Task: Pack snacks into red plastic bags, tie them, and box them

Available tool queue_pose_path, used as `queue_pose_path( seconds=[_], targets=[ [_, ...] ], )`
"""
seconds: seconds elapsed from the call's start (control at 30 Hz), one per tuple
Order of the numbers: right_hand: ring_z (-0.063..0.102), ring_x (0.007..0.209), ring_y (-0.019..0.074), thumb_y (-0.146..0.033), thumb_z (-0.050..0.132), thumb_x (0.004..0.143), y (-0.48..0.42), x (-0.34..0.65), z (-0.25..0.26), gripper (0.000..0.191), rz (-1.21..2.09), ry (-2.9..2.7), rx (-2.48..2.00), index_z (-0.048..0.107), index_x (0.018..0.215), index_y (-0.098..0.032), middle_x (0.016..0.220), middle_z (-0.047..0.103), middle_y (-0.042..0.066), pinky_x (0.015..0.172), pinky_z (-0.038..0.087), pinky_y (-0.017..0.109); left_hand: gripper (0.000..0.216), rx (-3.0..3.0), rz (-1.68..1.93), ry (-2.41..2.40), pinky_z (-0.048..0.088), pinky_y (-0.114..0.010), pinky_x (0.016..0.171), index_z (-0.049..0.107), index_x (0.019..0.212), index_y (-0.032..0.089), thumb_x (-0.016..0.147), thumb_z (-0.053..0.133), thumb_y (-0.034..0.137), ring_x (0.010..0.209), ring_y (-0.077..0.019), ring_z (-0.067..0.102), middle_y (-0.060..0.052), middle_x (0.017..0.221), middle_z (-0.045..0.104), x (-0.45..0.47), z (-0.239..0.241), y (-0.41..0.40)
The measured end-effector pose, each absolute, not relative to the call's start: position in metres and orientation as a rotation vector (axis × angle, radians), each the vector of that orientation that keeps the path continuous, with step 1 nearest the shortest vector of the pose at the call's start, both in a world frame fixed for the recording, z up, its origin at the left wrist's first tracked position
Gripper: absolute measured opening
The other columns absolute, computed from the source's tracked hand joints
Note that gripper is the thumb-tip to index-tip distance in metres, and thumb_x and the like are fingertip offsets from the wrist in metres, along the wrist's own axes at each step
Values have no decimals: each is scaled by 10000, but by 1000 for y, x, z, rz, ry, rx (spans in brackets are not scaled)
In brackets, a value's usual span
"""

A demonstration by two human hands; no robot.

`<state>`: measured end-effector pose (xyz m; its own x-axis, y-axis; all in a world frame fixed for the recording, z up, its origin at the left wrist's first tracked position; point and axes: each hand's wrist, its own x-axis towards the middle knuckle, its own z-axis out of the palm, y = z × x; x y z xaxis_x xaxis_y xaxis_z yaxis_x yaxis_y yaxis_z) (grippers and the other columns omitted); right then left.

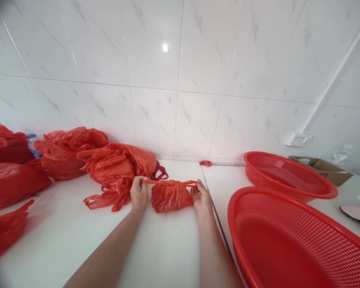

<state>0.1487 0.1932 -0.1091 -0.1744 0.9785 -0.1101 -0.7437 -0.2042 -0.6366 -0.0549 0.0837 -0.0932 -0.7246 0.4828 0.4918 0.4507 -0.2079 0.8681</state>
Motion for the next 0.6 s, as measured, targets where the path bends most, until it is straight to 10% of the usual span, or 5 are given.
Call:
queue_pose_path(
  seconds=[0.43,0.6],
  targets=[
    [618,947,211,-447,623,731,171,132,-101,470,1328,-1280,-945,551,1146,-239,1082,650,44,836,493,341,686,1553,1702,1538,352,-426,1021,358,1356,240,725,625,281,1249,-260,417,-110,1361,429,-42,-98,83],
    [614,963,224,-354,599,729,155,115,-104,318,1222,-1834,-868,629,1026,-243,1023,673,26,883,464,369,745,1966,1485,1626,325,-436,1033,459,1301,253,606,723,293,1191,-279,462,-88,1268,531,-17,-91,78]
  ],
)
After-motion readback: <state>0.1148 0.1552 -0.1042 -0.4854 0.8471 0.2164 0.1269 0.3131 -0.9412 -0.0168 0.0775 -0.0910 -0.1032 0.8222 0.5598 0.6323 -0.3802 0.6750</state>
